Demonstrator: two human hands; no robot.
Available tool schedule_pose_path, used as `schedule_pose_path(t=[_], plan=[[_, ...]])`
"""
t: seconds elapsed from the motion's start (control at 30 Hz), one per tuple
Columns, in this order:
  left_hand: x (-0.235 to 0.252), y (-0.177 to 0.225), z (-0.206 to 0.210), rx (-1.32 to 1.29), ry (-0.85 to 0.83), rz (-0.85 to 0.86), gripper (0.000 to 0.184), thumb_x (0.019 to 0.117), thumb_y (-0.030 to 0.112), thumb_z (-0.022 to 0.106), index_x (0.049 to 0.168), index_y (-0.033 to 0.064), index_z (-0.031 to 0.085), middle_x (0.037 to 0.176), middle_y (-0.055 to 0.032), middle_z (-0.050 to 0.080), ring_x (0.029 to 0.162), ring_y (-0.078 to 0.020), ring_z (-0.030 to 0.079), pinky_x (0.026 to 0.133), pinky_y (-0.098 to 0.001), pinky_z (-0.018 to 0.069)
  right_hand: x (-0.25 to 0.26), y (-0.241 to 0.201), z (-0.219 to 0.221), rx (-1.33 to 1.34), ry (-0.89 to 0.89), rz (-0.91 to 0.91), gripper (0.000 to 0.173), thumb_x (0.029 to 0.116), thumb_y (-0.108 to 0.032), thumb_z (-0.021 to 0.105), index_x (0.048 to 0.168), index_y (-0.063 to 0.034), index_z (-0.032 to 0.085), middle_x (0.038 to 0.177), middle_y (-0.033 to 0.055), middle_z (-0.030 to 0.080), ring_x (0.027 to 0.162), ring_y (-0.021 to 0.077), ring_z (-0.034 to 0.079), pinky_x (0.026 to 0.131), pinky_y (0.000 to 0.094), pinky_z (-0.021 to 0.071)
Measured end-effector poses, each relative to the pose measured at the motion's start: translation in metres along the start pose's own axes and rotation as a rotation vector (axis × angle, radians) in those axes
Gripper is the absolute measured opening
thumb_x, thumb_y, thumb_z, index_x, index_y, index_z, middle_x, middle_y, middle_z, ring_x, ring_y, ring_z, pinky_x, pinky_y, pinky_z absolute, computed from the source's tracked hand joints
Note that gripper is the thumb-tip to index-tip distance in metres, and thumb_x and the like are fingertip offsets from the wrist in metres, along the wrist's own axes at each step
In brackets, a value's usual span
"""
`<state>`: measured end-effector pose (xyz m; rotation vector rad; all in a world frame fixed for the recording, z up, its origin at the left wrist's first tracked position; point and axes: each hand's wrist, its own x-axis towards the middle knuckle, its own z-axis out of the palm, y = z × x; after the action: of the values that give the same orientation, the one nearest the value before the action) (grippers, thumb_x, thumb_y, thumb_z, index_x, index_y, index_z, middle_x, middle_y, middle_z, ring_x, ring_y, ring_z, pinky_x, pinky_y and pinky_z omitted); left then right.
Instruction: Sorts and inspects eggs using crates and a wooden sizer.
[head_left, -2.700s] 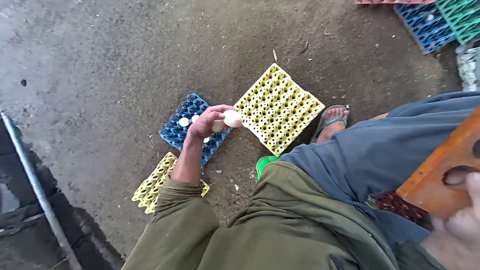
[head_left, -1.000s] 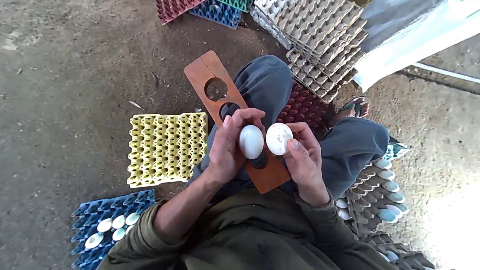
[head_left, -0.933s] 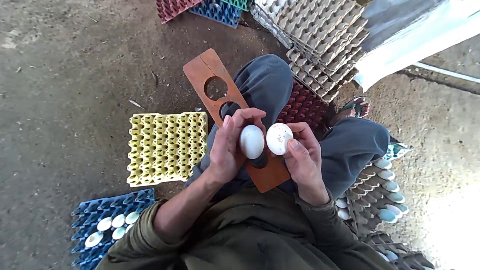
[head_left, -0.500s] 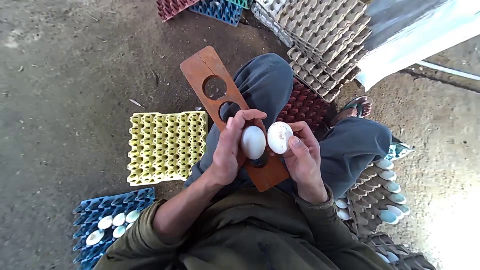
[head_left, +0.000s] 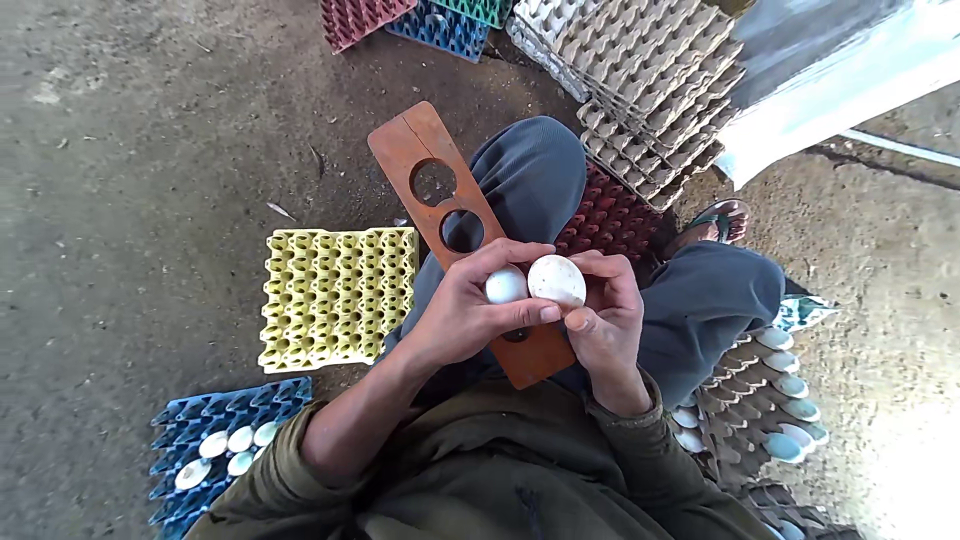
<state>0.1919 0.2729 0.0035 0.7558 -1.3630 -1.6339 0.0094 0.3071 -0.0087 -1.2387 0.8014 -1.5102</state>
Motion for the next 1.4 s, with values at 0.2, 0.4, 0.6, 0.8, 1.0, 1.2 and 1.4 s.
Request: schedule_pose_path(t=[0.2, 0.4, 0.6, 0.8, 1.0, 1.2, 1.4], plan=[[-0.003, -0.002, -0.012, -0.24, -0.024, -0.091, 0.043, 0.0922, 0.012, 0.07, 0.134, 0.0076, 0.061, 0.113, -0.0032, 0.07, 0.099, -0.0114, 0.069, 0.088, -0.0298, 0.0592, -0.003, 0.007, -0.008, -0.261, -0.135, 0.02, 0.071, 0.0797, -0.065, 0.076, 0.138, -0.0317, 0.054, 0.133, -0.0103, 0.053, 0.121, 0.0076, 0.055, 0.101, 0.0287, 0.0512], [-0.01, -0.004, -0.022, -0.401, -0.05, 0.015, 0.043, 0.0908, 0.011, 0.072, 0.133, 0.0087, 0.06, 0.119, -0.0043, 0.069, 0.103, -0.0126, 0.068, 0.091, -0.0339, 0.0585, -0.003, 0.005, 0.006, -0.411, -0.209, 0.256, 0.075, 0.0823, -0.019, 0.086, 0.141, 0.0004, 0.042, 0.125, 0.0056, 0.067, 0.111, 0.0125, 0.068, 0.096, 0.0305, 0.0606], [-0.073, 0.008, -0.056, -0.47, 0.125, 0.105, 0.045, 0.0941, 0.017, 0.063, 0.133, -0.004, 0.055, 0.1, -0.003, 0.071, 0.076, -0.0063, 0.067, 0.068, -0.0234, 0.0587, 0.015, 0.013, 0.016, -0.421, -0.433, 0.208, 0.071, 0.0854, -0.018, 0.079, 0.144, -0.0085, 0.04, 0.129, -0.0078, 0.061, 0.115, 0.0057, 0.063, 0.098, 0.0249, 0.0561], [-0.237, -0.057, -0.135, -0.11, 1.176, -0.252, 0.047, 0.0967, 0.017, 0.062, 0.14, 0.0036, 0.052, 0.119, -0.0111, 0.065, 0.088, -0.0138, 0.065, 0.077, -0.0327, 0.0574, 0.037, 0.026, 0.029, -0.397, -0.559, 0.274, 0.074, 0.0836, -0.017, 0.078, 0.141, 0.0039, 0.036, 0.134, -0.0047, 0.058, 0.123, 0.0031, 0.059, 0.106, 0.024, 0.0506], [-0.427, -0.165, -0.189, 0.121, 1.895, -0.798, 0.059, 0.0923, 0.021, 0.071, 0.142, -0.0003, 0.05, 0.133, -0.0261, 0.059, 0.115, -0.0381, 0.063, 0.097, -0.0567, 0.0521, 0.046, 0.037, 0.046, -0.379, -0.566, 0.325, 0.075, 0.0813, -0.02, 0.082, 0.138, 0.0016, 0.038, 0.131, -0.0043, 0.06, 0.12, 0.0059, 0.061, 0.103, 0.0261, 0.0526], [-0.478, -0.193, -0.213, 0.234, 1.935, -1.086, 0.054, 0.0918, 0.021, 0.07, 0.14, 0.0027, 0.054, 0.132, -0.0244, 0.061, 0.123, -0.0417, 0.059, 0.102, -0.0626, 0.0463, 0.05, 0.043, 0.049, -0.363, -0.577, 0.349, 0.07, 0.0797, -0.016, 0.083, 0.137, -0.0059, 0.044, 0.13, -0.0046, 0.063, 0.121, 0.0114, 0.062, 0.104, 0.0328, 0.0537], [-0.488, -0.209, -0.239, 0.3, 1.781, -1.225, 0.053, 0.0938, 0.025, 0.069, 0.141, 0.0047, 0.055, 0.136, -0.0236, 0.06, 0.129, -0.0423, 0.055, 0.106, -0.0639, 0.0416, 0.052, 0.054, 0.031, -0.307, -0.615, 0.287, 0.069, 0.0835, -0.011, 0.078, 0.141, -0.0021, 0.041, 0.138, 0.0055, 0.058, 0.126, 0.0169, 0.059, 0.103, 0.0373, 0.053]])
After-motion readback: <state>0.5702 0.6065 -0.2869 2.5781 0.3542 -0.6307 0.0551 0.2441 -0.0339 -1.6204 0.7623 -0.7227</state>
